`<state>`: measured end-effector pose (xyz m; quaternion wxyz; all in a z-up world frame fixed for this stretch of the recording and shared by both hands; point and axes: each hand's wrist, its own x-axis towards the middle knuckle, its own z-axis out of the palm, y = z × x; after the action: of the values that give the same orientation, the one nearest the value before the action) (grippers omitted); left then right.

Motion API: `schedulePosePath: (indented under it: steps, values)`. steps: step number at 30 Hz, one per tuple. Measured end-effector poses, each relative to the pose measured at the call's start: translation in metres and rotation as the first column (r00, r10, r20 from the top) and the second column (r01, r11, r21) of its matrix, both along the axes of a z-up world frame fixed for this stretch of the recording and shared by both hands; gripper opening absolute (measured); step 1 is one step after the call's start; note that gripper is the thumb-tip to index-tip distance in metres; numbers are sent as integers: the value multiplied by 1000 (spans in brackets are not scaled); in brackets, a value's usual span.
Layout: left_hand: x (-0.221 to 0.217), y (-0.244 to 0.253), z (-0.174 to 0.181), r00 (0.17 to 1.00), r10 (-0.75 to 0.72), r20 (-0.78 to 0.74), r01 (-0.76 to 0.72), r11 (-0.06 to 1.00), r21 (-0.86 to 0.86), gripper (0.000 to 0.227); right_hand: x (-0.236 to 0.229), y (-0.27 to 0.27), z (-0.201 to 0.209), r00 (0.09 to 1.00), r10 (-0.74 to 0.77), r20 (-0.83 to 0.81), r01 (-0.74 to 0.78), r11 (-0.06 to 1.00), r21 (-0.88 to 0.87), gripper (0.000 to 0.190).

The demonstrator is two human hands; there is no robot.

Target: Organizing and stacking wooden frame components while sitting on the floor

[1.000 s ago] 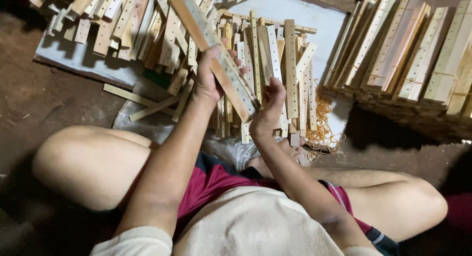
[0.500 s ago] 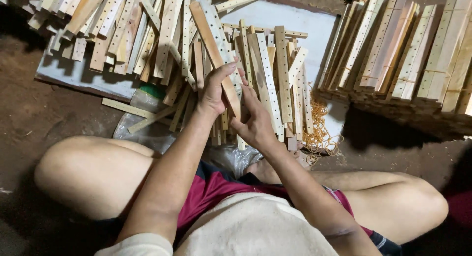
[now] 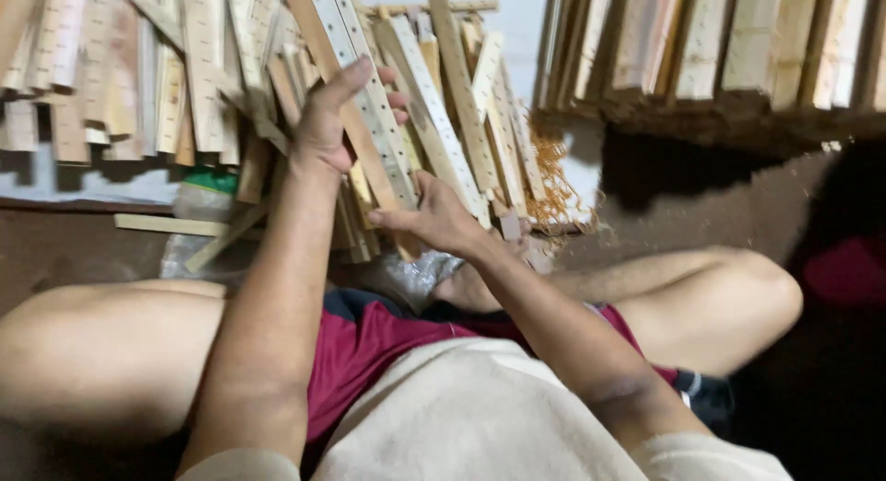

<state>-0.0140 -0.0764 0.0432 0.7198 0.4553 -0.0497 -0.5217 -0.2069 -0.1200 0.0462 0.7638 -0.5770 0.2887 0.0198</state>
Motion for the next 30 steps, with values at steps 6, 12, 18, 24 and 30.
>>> schedulePosePath:
  steps: [6, 12, 18, 24, 30]
  values:
    - [-24, -27, 7, 998, -65, -25, 66, 996, 57, 46, -43, -123, -53, 971, -182, -155, 47, 780, -623, 23]
    - [-47, -38, -5, 996, -74, -41, 80, 983, 163, 41, -139, -203, -160, 669, -459, -585, -314, 539, -782, 42]
    - [-51, -33, 4, 998, -63, -26, 67, 986, 155, 41, -149, -224, -182, 657, -539, -528, -169, 577, -799, 20]
    - [-60, -31, 7, 991, -128, -28, 131, 975, 178, 35, -127, -195, -73, 850, -449, -276, 255, 809, -530, 24]
    - [-80, -39, 15, 916, -401, -7, 401, 916, 11, 42, -71, -153, 27, 945, -316, -88, 260, 885, -385, 20]
